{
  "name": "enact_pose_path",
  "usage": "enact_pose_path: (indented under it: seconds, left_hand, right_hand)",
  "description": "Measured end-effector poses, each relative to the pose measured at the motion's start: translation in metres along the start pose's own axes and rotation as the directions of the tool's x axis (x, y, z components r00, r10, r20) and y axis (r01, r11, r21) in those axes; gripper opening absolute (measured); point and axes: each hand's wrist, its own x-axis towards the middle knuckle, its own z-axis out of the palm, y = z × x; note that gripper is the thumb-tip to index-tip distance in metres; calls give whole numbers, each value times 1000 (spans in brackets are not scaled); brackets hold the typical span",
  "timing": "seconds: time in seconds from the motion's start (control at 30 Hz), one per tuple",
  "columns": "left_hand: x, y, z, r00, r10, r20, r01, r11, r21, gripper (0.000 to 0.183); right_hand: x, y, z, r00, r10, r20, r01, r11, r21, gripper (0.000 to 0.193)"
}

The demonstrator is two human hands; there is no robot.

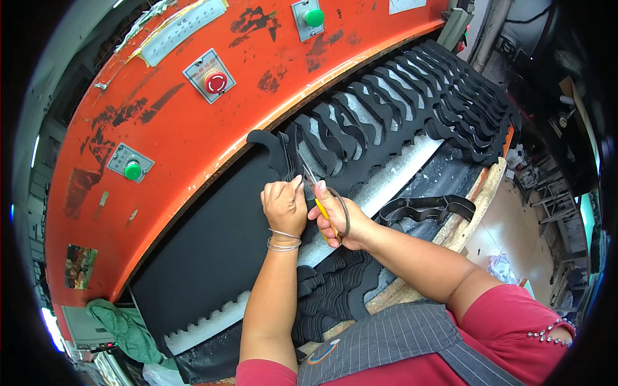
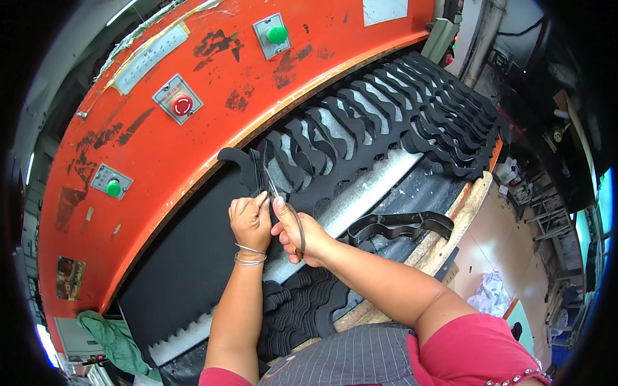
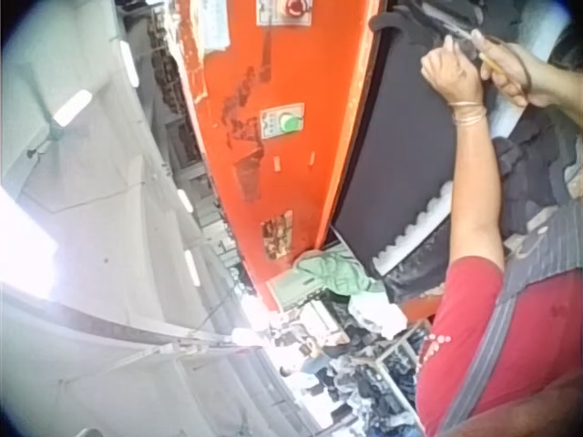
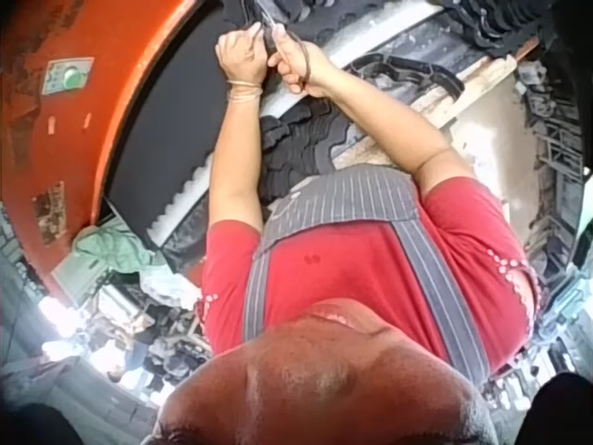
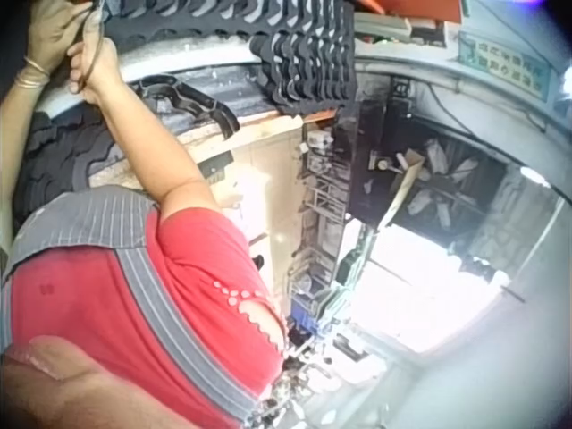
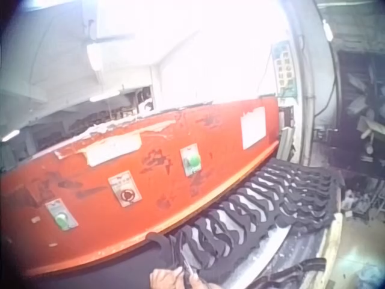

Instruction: Cutting shoe upper components using a die press machine and trimming them with scissors.

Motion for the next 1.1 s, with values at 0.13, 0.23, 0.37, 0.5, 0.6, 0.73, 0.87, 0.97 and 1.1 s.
enact_pose_path:
  seconds: [0.13,0.23,0.37,0.5,0.6,0.73,0.87,0.97,1.1]
  left_hand:
    - [1,1,0,1000,1,-6,-1,1000,8,14]
    - [0,1,1,1000,2,-5,-3,1000,-6,14]
    - [1,2,0,1000,15,-9,-15,1000,-13,15]
    - [1,3,0,1000,18,4,-18,1000,-12,16]
    - [0,3,-1,1000,17,-3,-18,1000,-18,16]
    - [0,3,-2,1000,17,-1,-17,999,-28,16]
    - [0,3,1,1000,23,5,-23,998,-50,14]
    - [-1,2,2,1000,12,13,-11,998,-56,13]
    - [-2,2,5,1000,10,-3,-10,999,-47,13]
  right_hand:
    - [2,0,-1,1000,-18,6,18,1000,-15,81]
    - [4,-2,-5,999,-20,40,23,997,-69,83]
    - [6,-5,-4,999,-23,39,26,996,-80,81]
    - [5,-1,-2,998,-61,23,62,994,-90,78]
    - [7,3,0,996,-85,10,85,993,-87,78]
    - [7,5,0,995,-97,22,98,993,-67,79]
    - [17,-12,-10,997,-20,72,27,995,-98,90]
    - [15,-15,-11,997,-6,81,17,991,-130,92]
    - [9,-13,-10,997,-13,78,23,992,-127,93]
